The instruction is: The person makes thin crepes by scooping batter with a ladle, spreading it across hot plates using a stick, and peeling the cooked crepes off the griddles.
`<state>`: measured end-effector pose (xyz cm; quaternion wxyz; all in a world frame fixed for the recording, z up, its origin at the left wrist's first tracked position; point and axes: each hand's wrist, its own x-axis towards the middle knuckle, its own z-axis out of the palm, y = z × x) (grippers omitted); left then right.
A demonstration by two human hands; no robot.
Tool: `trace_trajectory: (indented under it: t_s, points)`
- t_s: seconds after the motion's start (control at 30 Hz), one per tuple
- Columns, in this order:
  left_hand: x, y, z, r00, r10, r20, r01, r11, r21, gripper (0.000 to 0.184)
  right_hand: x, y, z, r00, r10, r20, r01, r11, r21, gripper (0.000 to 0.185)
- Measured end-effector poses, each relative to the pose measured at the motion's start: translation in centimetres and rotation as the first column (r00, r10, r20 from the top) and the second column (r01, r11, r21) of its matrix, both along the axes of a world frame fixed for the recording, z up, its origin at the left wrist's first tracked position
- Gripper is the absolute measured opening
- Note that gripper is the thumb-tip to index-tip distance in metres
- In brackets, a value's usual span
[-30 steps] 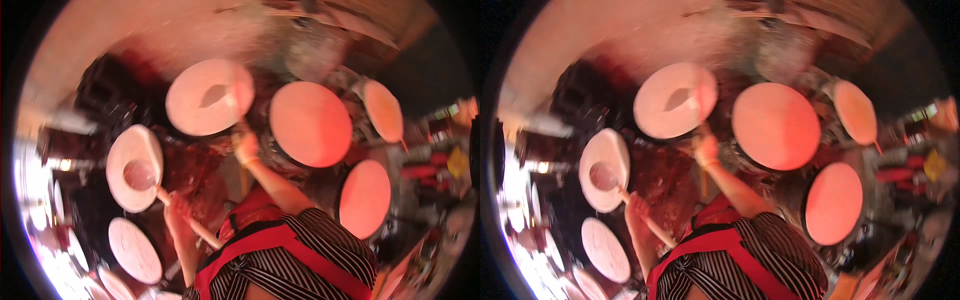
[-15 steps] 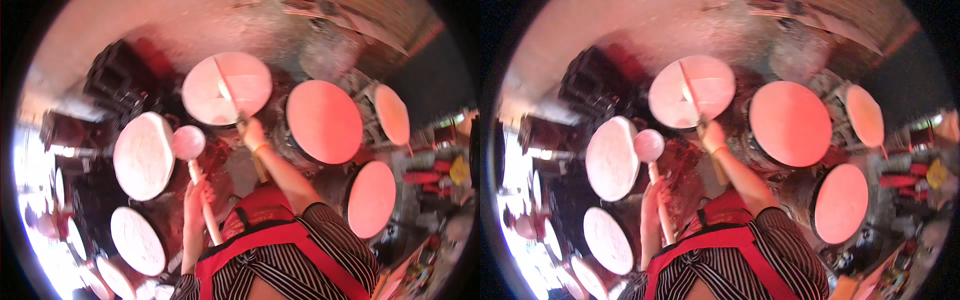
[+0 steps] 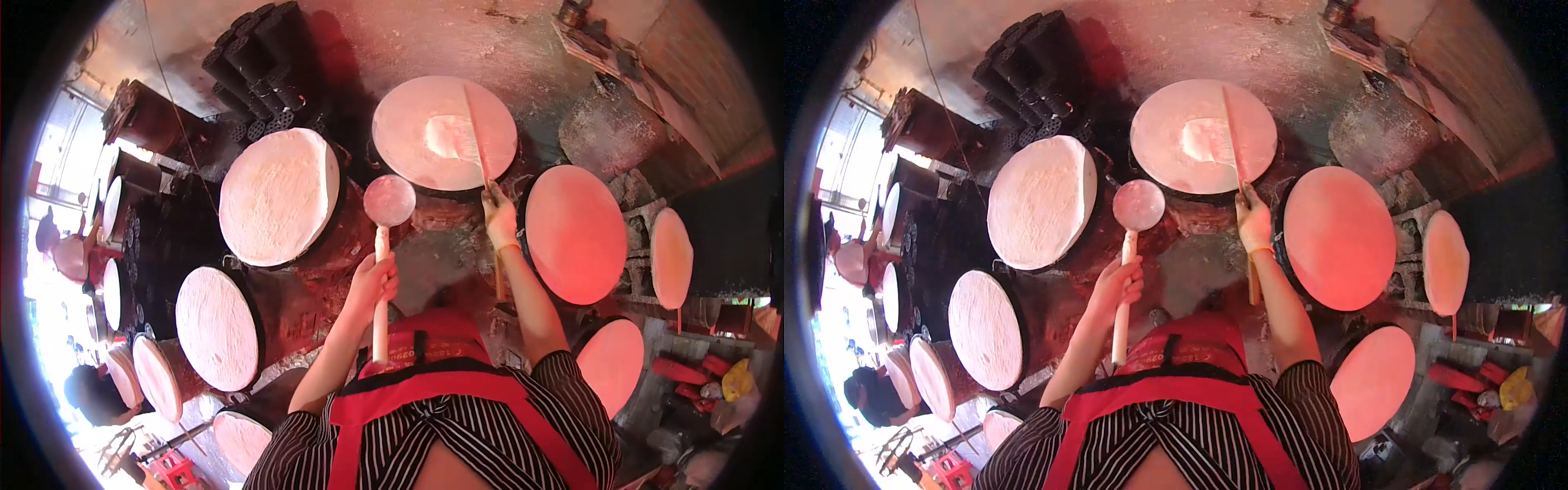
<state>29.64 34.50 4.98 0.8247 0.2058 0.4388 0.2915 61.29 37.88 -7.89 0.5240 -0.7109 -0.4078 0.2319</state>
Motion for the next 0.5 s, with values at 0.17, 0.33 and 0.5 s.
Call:
trace_trajectory:
  t_s: [0.17, 0.33, 0.5]
  points:
    - [2.7, 6.6, -4.1, 0.989, -0.035, -0.144, 0.063, 0.979, 0.194, 0.014, -2.4, -9.1, 2.6, 0.948, 0.305, -0.094, -0.312, 0.947, -0.075, 0.041]
    - [9.4, 14.3, -8.1, 0.917, 0.046, -0.397, 0.079, 0.953, 0.293, 0.014, -3.5, -11.2, -0.9, 0.977, 0.037, -0.209, -0.022, 0.997, 0.075, 0.036]
    - [15.2, 14.3, -9.3, 0.915, 0.057, -0.400, 0.038, 0.974, 0.225, 0.009, -6.7, -8.7, 0.7, 0.568, -0.057, -0.821, -0.232, 0.946, -0.226, 0.042]
